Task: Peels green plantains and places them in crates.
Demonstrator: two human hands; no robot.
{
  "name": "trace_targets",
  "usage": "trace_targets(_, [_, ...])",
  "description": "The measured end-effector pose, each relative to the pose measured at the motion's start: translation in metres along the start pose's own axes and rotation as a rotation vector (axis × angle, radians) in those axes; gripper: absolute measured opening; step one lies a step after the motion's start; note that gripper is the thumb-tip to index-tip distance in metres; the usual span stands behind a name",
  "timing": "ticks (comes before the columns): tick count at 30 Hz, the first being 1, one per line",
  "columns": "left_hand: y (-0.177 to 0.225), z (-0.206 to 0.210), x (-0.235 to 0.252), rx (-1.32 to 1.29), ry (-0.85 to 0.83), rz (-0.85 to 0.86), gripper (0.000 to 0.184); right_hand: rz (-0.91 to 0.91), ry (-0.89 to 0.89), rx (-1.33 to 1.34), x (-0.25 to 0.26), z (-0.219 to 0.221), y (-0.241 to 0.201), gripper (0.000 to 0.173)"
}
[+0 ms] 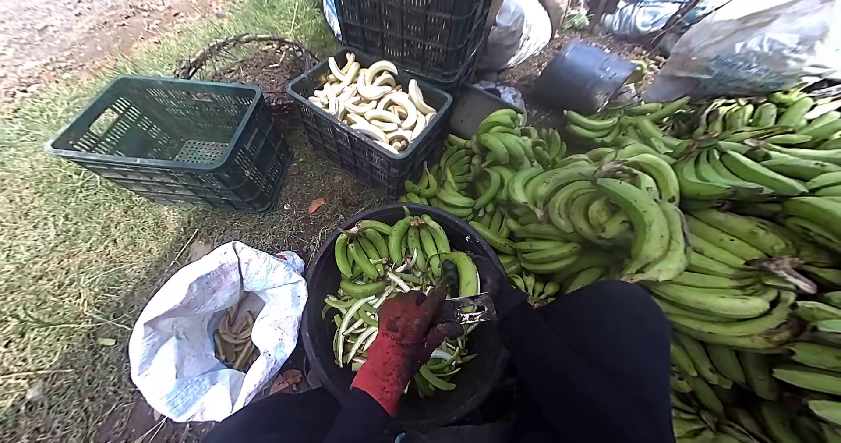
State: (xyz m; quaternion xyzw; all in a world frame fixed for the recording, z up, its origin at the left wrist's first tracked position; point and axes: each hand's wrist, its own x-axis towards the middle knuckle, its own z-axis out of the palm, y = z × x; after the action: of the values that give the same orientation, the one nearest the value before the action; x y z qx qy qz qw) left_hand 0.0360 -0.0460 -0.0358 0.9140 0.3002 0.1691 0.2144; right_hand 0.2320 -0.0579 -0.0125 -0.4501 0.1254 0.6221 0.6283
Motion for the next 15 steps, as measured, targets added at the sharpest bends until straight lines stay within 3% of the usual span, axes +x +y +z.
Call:
trace_targets(1, [-0.002,0.001,-0.002,0.006,0.044,0.018,0.06,0.043,-0.244,0.029,0.013,-0.021,-0.002,0.055])
trace_targets(2, [-0.004,0.0,-0.003,0.011,0.074,0.022,0.062,0.039,-0.33,0.03,0.02,-0.026,-0.002,0.057])
trace_targets(4, [-0.007,0.0,-0.002,0.024,0.11,0.012,0.063,0.001,-0.157,-0.062,0.013,-0.01,0.0,0.049])
trace_targets(7, [-0.004,-0.001,0.002,0.004,0.061,-0.062,0.058,-0.027,-0.175,-0.209,0.029,-0.024,0.007,0.052])
trace_targets(10, [0.0,-0.008,0.009,-0.064,-0.043,-0.245,0.045,-0.405,-0.113,-0.505,0.001,-0.01,0.025,0.042])
trace_targets(13, [-0.004,-0.007,0.012,-0.097,-0.042,-0.376,0.046,-0.483,0.004,-0.934,-0.032,0.014,0.021,0.041])
trace_targets(15, [-0.01,-0.005,0.016,-0.144,-0.025,-0.456,0.045,-0.687,-0.086,-0.952,-0.011,-0.006,0.046,0.042])
